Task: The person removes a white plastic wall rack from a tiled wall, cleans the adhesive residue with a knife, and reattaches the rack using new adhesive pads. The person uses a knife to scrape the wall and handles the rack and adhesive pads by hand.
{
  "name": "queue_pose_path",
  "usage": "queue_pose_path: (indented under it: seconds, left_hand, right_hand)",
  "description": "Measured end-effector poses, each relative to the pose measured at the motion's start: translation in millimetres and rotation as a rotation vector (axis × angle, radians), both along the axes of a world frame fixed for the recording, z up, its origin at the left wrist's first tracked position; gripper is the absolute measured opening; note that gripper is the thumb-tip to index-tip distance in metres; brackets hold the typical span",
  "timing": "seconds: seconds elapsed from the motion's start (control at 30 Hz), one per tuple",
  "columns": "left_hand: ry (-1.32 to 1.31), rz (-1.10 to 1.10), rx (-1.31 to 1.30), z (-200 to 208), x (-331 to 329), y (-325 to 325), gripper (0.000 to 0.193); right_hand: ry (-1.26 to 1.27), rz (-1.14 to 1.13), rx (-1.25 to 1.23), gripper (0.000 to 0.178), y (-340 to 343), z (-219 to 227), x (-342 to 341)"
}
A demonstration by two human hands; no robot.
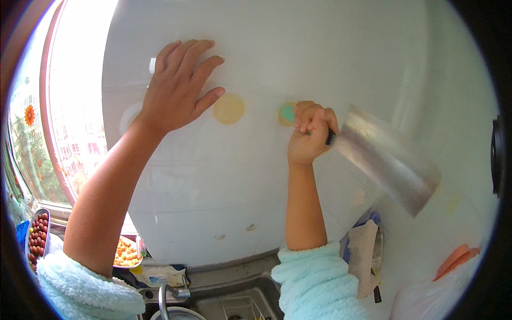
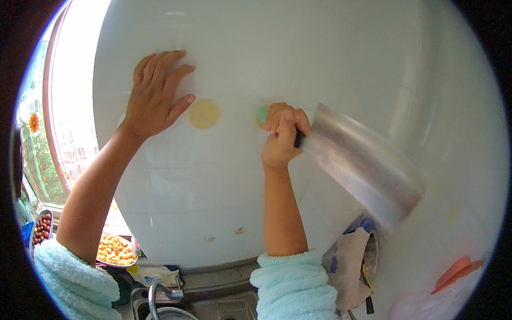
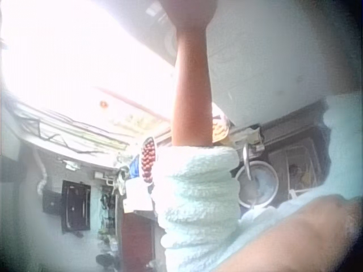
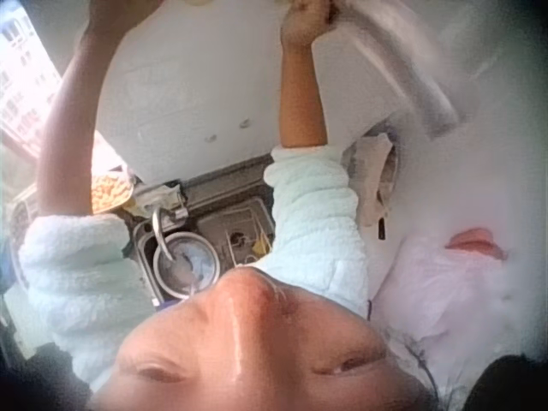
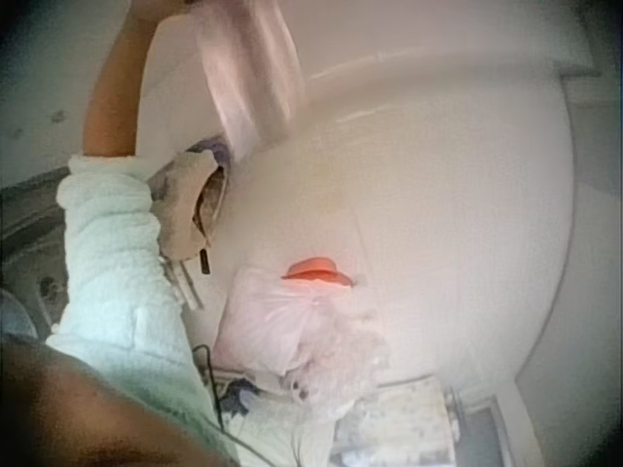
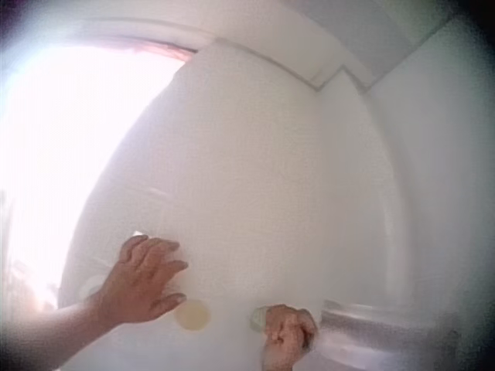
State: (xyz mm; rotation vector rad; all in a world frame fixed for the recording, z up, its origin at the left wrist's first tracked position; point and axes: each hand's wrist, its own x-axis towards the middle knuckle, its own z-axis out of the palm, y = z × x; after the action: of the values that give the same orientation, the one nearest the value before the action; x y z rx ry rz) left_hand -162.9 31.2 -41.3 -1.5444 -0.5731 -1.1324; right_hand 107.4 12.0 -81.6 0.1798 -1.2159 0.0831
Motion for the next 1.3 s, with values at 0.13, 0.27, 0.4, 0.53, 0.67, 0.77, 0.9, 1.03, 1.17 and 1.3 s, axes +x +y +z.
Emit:
queue_pose_path:
  seconds: [0.13,0.27,0.4,0.53,0.67,0.77,0.9,1.03,1.17,1.3]
  left_hand:
    - [0.006,0.021,0.043,0.4,0.4,0.2,0.047]
    - [-0.013,0.025,0.023,0.7,0.6,0.5,0.046]
    - [-0.004,0.029,0.024,0.4,1.0,-0.2,0.046]
    - [-0.008,0.015,-0.012,-0.6,1.8,-1.3,0.047]
    - [0.005,0.022,-0.019,-0.3,1.9,-2.1,0.046]
    - [-0.002,0.012,-0.012,1.2,0.9,-1.8,0.045]
    - [0.005,0.034,0.007,0.1,2.1,-0.2,0.045]
    - [-0.004,0.045,-0.001,-0.3,1.6,1.2,0.046]
    - [-0.001,0.055,0.023,1.1,1.7,0.7,0.046]
    - [0.005,0.041,0.014,1.6,1.5,-1.3,0.046]
  right_hand:
    - [-0.177,-0.145,0.109,0.030,-1.9,-1.3,0.7]
    - [-0.158,0.000,0.207,0.027,-4.8,-7.8,0.9]
    - [-0.127,-0.056,-0.030,0.041,-2.5,-12.9,2.4]
    - [-0.203,0.000,0.160,0.040,0.0,-18.0,7.1]
    - [-0.101,-0.006,0.028,0.038,1.0,-21.6,11.3]
    - [-0.182,-0.081,0.169,0.036,3.2,-22.9,14.2]
    - [-0.099,-0.030,0.050,0.034,1.7,-22.5,30.0]
    - [-0.079,-0.098,0.068,0.034,5.2,-18.6,38.3]
    - [-0.004,-0.024,0.011,0.036,5.6,-15.0,38.7]
    - [0.063,-0.091,-0.033,0.038,-0.1,-11.4,29.2]
